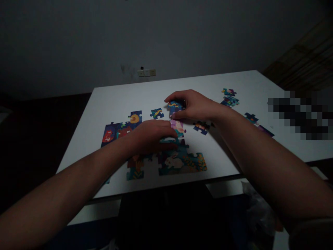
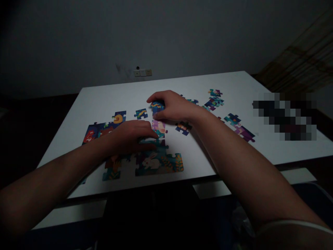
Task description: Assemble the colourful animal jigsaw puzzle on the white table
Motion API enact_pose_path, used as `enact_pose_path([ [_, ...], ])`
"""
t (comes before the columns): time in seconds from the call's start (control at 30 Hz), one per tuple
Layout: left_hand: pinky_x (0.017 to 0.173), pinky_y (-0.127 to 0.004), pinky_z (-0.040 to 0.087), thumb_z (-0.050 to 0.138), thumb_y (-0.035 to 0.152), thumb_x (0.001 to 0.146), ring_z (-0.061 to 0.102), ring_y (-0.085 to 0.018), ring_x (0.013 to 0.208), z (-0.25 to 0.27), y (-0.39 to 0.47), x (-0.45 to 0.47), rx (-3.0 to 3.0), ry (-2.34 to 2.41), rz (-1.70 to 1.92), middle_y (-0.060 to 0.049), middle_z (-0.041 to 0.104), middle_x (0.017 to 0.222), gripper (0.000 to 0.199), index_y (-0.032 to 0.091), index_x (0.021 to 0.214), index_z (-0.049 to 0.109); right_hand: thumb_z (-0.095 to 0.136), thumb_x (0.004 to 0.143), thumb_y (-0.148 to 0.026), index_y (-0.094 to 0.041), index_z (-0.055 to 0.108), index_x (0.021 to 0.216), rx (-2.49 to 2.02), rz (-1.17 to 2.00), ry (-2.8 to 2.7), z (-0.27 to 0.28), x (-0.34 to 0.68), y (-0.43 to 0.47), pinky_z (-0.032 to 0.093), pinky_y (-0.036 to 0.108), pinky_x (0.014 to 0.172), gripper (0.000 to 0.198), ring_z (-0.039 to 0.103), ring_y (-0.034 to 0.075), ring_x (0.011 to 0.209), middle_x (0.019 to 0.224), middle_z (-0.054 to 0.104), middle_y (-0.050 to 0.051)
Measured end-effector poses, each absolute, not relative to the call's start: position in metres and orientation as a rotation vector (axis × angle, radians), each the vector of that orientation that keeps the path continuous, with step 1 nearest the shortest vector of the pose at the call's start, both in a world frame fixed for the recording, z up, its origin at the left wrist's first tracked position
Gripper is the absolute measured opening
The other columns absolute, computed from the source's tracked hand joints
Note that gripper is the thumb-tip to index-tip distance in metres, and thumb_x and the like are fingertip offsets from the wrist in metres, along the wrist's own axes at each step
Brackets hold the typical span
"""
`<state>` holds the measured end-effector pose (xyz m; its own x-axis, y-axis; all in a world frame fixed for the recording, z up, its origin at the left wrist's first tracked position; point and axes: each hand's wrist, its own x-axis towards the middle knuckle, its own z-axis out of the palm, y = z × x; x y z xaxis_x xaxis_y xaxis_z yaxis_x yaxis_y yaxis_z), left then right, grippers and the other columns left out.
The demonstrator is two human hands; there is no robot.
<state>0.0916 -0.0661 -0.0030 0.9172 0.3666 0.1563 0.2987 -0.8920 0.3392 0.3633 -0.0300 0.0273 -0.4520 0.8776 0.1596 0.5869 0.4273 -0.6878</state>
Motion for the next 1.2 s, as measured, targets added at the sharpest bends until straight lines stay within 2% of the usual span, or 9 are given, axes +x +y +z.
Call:
enact_pose_path([
  [0.33,0.094,-0.034,0.063,0.085,0.038,0.112,0.084,-0.023,0.106,-0.004,-0.066,0.091,2.809,0.501,0.320,-0.005,0.089,0.121,0.025,0.029,0.135,0.086,0.105,0.072,-0.028,-0.028,0.094,0.136,-1.247,0.886,-2.163,0.028,0.370,-0.028,0.065,0.058,0.124,0.065,0.085,0.041,0.126,0.135,0.092,0.009],
  [0.43,0.095,-0.033,0.063,0.087,0.036,0.110,0.084,-0.023,0.106,-0.006,-0.064,0.091,2.807,0.475,0.328,-0.005,0.088,0.121,0.026,0.028,0.135,0.086,0.107,0.070,-0.030,-0.029,0.093,0.138,-1.230,0.912,-2.170,0.028,0.374,-0.026,0.064,0.059,0.125,0.070,0.084,0.041,0.127,0.139,0.091,0.008],
  [0.57,0.098,-0.034,0.063,0.087,0.037,0.110,0.084,-0.024,0.109,-0.011,-0.062,0.089,2.774,0.469,0.351,-0.005,0.088,0.123,0.031,0.030,0.139,0.086,0.108,0.069,-0.029,-0.031,0.091,0.142,-1.234,1.008,-2.178,0.028,0.378,-0.025,0.068,0.057,0.119,0.075,0.083,0.041,0.127,0.139,0.091,0.008],
  [0.8,0.103,-0.035,0.063,0.084,0.036,0.112,0.085,-0.025,0.116,-0.007,-0.065,0.089,2.742,0.483,0.337,-0.004,0.089,0.130,0.027,0.033,0.138,0.085,0.113,0.059,-0.024,-0.036,0.091,0.142,-1.217,0.979,-2.191,0.030,0.375,-0.030,0.069,0.055,0.117,0.086,0.080,0.043,0.135,0.147,0.088,0.005],
  [0.9,0.102,-0.034,0.063,0.084,0.035,0.112,0.085,-0.024,0.116,-0.005,-0.067,0.089,2.743,0.493,0.323,-0.004,0.089,0.130,0.024,0.032,0.136,0.086,0.111,0.060,-0.022,-0.034,0.091,0.143,-1.219,0.997,-2.212,0.031,0.374,-0.032,0.070,0.053,0.116,0.086,0.081,0.042,0.132,0.146,0.088,0.005],
  [1.03,0.097,-0.034,0.063,0.084,0.032,0.111,0.085,-0.024,0.106,-0.005,-0.066,0.089,2.745,0.445,0.362,-0.005,0.089,0.120,0.020,0.029,0.131,0.087,0.108,0.065,-0.024,-0.032,0.089,0.146,-1.203,1.051,-2.236,0.034,0.374,-0.033,0.071,0.052,0.114,0.084,0.082,0.040,0.128,0.140,0.090,0.006],
  [1.2,0.092,-0.034,0.061,0.083,0.031,0.110,0.083,-0.022,0.098,-0.006,-0.066,0.089,2.725,0.412,0.400,-0.002,0.088,0.109,0.015,0.028,0.124,0.086,0.109,0.069,-0.026,-0.030,0.091,0.145,-1.179,1.071,-2.173,0.042,0.371,-0.037,0.071,0.053,0.114,0.078,0.081,0.039,0.127,0.144,0.089,0.009],
])
